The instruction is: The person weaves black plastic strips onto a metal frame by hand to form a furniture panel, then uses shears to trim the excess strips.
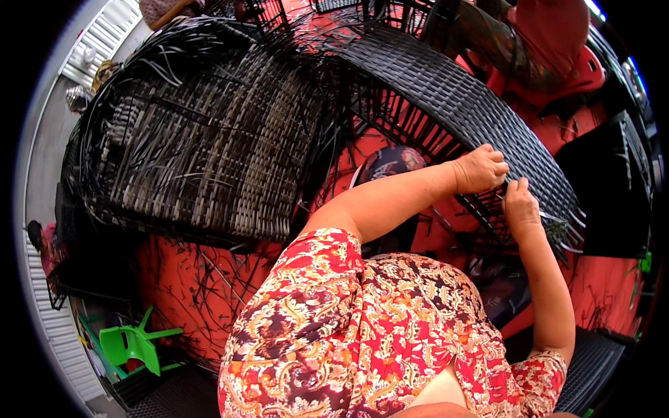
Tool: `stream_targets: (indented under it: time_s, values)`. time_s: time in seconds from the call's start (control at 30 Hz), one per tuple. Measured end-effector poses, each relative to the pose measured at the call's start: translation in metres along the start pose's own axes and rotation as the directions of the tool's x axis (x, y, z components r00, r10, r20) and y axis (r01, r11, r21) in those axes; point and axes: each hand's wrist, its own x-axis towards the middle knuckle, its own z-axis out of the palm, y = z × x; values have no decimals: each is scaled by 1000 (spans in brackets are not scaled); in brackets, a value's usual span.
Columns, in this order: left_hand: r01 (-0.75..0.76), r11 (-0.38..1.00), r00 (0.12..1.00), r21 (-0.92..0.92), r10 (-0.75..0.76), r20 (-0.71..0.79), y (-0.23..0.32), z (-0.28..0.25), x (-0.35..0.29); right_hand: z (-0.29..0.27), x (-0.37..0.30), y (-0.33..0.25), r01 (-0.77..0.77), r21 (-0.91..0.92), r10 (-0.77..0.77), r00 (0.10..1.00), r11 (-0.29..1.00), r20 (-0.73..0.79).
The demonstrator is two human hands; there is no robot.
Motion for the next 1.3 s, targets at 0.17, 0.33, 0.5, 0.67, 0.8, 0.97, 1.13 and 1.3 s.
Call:
stream_targets:
  time_s: [0.17, 0.33, 0.5, 0.67, 0.8, 0.97, 1.13, 1.3]
  values:
    - [56, 998, 998, 0, -56, 26, 7, 2, -4, -4, -1, 4, -15, 158, 5, 998, 987, 63]
    - [54, 998, 998, -15, -54, 18, 7, 5, -2, -15, -2, 12, -81, 370, 31, 990, 926, 139]
    - [67, 997, 993, -25, -64, 104, -4, -4, 0, -20, 7, 13, -118, 362, 69, 987, 925, 146]
    - [502, 830, 792, -241, -554, -257, -40, -67, -13, -51, 12, 23, -204, 528, 146, 978, 825, 149]
    - [78, -155, -443, -985, -890, 105, -118, -127, -64, -92, 75, -23, -12, 654, 81, 994, 757, -76]
    - [-217, -241, -756, -946, -572, 319, -178, -139, -111, -81, 159, -82, 54, 607, -11, 997, 793, -74]
    - [-207, -306, -599, -929, -711, 368, -186, -124, -132, -65, 206, -103, 63, 495, -60, 998, 867, -22]
    - [-28, -232, -536, -972, -818, 211, -202, -145, -129, -64, 224, -110, 148, 415, -179, 983, 898, 36]
